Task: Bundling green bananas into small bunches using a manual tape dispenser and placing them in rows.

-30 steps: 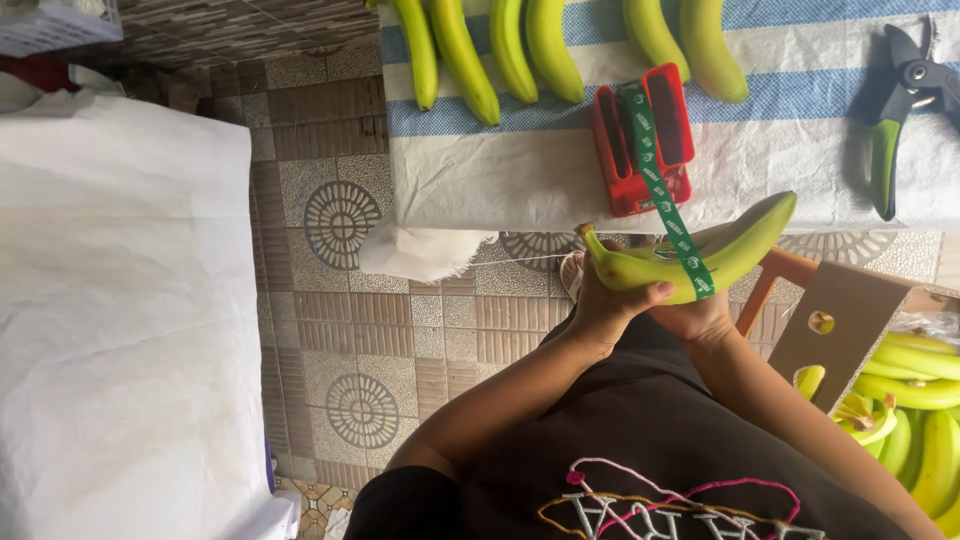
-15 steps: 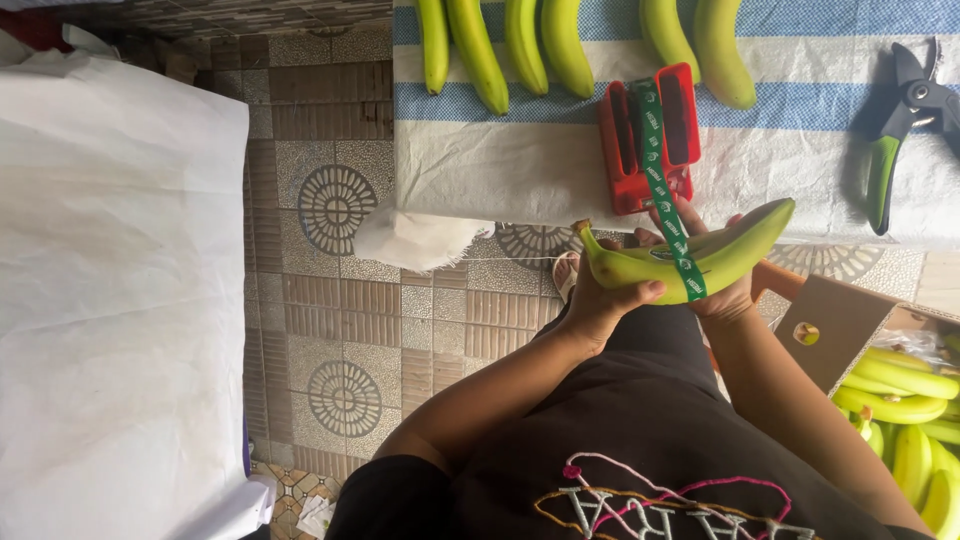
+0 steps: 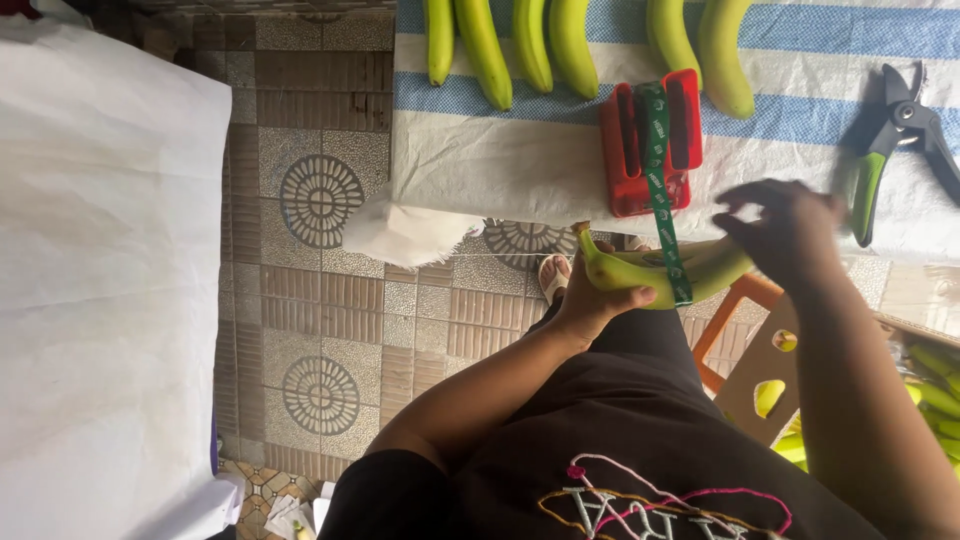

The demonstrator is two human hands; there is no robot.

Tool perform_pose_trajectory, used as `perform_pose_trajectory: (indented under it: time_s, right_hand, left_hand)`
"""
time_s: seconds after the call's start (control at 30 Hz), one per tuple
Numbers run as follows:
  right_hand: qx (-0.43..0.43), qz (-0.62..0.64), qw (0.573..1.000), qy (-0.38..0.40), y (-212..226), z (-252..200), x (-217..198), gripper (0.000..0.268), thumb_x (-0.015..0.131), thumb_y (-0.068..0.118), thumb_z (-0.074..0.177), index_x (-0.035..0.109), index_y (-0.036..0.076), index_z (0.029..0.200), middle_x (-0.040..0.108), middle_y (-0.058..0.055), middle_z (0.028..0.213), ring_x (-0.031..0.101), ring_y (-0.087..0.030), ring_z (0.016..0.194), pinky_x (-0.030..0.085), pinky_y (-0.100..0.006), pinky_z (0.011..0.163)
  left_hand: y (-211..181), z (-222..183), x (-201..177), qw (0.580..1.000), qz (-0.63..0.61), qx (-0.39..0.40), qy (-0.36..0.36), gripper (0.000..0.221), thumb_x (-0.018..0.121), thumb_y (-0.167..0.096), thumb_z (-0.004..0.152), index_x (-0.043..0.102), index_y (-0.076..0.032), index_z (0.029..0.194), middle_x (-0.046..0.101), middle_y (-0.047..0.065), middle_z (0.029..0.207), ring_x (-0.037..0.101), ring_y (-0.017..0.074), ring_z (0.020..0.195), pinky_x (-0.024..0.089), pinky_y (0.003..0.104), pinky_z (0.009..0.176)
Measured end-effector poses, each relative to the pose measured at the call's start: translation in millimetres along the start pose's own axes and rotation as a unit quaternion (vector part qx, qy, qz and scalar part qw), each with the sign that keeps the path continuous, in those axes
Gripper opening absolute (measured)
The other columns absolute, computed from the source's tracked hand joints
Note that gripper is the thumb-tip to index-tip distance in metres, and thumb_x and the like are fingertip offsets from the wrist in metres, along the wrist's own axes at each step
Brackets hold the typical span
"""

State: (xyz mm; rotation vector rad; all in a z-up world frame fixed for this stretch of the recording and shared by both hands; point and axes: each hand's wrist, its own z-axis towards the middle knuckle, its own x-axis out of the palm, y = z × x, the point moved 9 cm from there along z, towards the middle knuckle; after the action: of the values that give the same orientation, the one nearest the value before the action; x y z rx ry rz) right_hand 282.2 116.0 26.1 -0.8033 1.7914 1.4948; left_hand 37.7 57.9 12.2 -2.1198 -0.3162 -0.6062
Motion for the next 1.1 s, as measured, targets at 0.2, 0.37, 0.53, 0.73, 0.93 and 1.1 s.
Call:
perform_pose_trajectory:
  time_s: [0.2, 0.37, 0.53, 0.73, 0.93, 1.1]
  right_hand:
    - [-0.162, -0.182, 0.968, 0.053, 33, 21, 53, 0.027, 0.077, 0.045, 0.091, 0.078, 0.030, 0.113, 0.079, 0.007, 0.109, 0.072, -0.024, 0.095, 0.038, -0.044, 0.087]
    - [-0.148, -0.255, 0.954, 0.048, 38, 21, 51, 0.023, 0.068, 0.055, 0.098, 0.077, 0.034, 0.100, 0.078, 0.010, 0.102, 0.070, -0.026, 0.087, 0.037, -0.045, 0.081]
    - [0.052, 0.056, 0.987, 0.144, 18, 7, 54, 0.020, 0.067, 0.036, 0.102, 0.075, 0.019, 0.112, 0.075, -0.002, 0.099, 0.066, -0.022, 0.088, 0.040, -0.042, 0.084]
    - [0.230, 0.275, 0.916, 0.181, 54, -25, 45, 0.038, 0.065, 0.038, 0.105, 0.073, 0.004, 0.119, 0.071, -0.018, 0.104, 0.061, -0.029, 0.088, 0.041, -0.041, 0.075]
    - [0.235, 0.304, 0.919, 0.091, 29, -25, 71, 0.036, 0.082, 0.042, 0.095, 0.076, 0.010, 0.110, 0.067, -0.010, 0.082, 0.057, -0.020, 0.074, 0.042, -0.031, 0.067]
    - [0.190, 0.333, 0.923, 0.031, 21, -19, 83, 0.028, 0.087, 0.030, 0.095, 0.077, 0.006, 0.104, 0.067, -0.014, 0.080, 0.056, -0.020, 0.071, 0.041, -0.032, 0.065]
  left_hand:
    - [6, 1, -2, 1.000, 0.009, 0.003, 0.006, 0.074, 0.090, -0.023, 0.056, 0.043, -0.010, 0.112, 0.065, 0.018, 0.125, 0.067, 0.0319, 0.115, 0.061, 0.042, 0.091]
    - [1, -23, 11, 0.993, 0.072, 0.040, 0.081, 0.075, 0.088, -0.025, 0.063, 0.033, -0.013, 0.113, 0.067, 0.015, 0.109, 0.071, 0.0282, 0.100, 0.060, 0.027, 0.077]
    - [64, -20, -21, 0.996, -0.029, 0.081, 0.036, 0.089, 0.102, -0.013, 0.057, 0.040, -0.014, 0.121, 0.069, 0.015, 0.119, 0.067, 0.0156, 0.106, 0.054, 0.030, 0.095]
    - [60, -22, -17, 0.995, -0.047, 0.073, 0.043, 0.087, 0.101, -0.013, 0.058, 0.041, -0.014, 0.121, 0.071, 0.012, 0.119, 0.069, 0.0145, 0.106, 0.056, 0.029, 0.096]
    - [74, -17, -27, 0.996, -0.029, 0.081, 0.038, 0.085, 0.101, -0.013, 0.058, 0.042, -0.016, 0.119, 0.072, 0.011, 0.115, 0.068, 0.0135, 0.104, 0.056, 0.027, 0.094]
    - [66, -17, -29, 0.996, -0.002, 0.086, 0.031, 0.082, 0.100, -0.013, 0.059, 0.042, -0.019, 0.116, 0.071, 0.007, 0.111, 0.067, 0.0119, 0.103, 0.055, 0.026, 0.093]
